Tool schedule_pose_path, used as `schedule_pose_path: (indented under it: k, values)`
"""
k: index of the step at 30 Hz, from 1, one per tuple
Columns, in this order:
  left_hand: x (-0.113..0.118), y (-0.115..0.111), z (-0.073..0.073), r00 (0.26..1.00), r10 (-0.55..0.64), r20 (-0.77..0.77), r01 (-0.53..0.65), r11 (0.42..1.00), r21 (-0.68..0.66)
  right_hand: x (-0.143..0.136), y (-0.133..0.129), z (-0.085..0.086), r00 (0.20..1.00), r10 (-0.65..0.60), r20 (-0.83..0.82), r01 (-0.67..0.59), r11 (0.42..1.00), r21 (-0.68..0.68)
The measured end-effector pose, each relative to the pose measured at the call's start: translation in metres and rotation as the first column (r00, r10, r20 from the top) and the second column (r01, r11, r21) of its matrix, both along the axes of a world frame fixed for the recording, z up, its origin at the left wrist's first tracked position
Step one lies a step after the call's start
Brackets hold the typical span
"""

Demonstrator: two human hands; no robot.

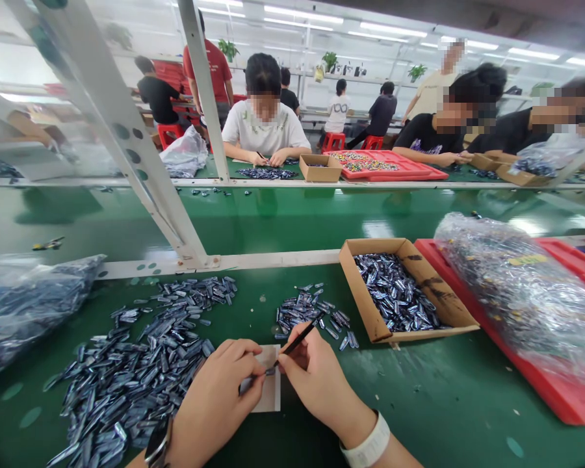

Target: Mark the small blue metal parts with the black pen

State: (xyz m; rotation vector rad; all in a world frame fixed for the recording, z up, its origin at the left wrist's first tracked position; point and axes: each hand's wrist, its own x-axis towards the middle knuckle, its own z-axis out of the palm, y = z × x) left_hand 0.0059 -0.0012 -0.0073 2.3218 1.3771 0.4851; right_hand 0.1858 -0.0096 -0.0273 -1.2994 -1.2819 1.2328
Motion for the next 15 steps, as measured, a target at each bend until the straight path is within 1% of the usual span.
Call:
schedule_pose_path:
  k: [5, 8, 12, 15]
  values:
    - [-0.001, -0.0009, 0.0021, 1.0, -0.009, -0.011, 0.008, 1.0, -0.013, 0.0006, 0.0001, -0.0005, 0.999, -0.003, 0.043, 0.002, 1.0, 0.019]
    - [-0.002, -0.001, 0.0021, 0.999, -0.044, -0.024, 0.044, 0.999, -0.003, 0.0001, -0.0001, 0.0008, 0.998, -0.005, 0.059, 0.003, 1.0, 0.027]
    - [-0.003, -0.0006, 0.0013, 0.992, -0.098, -0.082, 0.099, 0.995, 0.012, 0.0001, 0.0005, 0.0032, 0.996, 0.012, 0.094, -0.015, 0.999, 0.03]
    - [-0.0028, -0.0013, 0.0015, 0.988, -0.092, -0.121, 0.093, 0.996, -0.002, 0.0016, 0.0009, 0.0033, 0.997, 0.019, 0.069, -0.022, 0.999, 0.043]
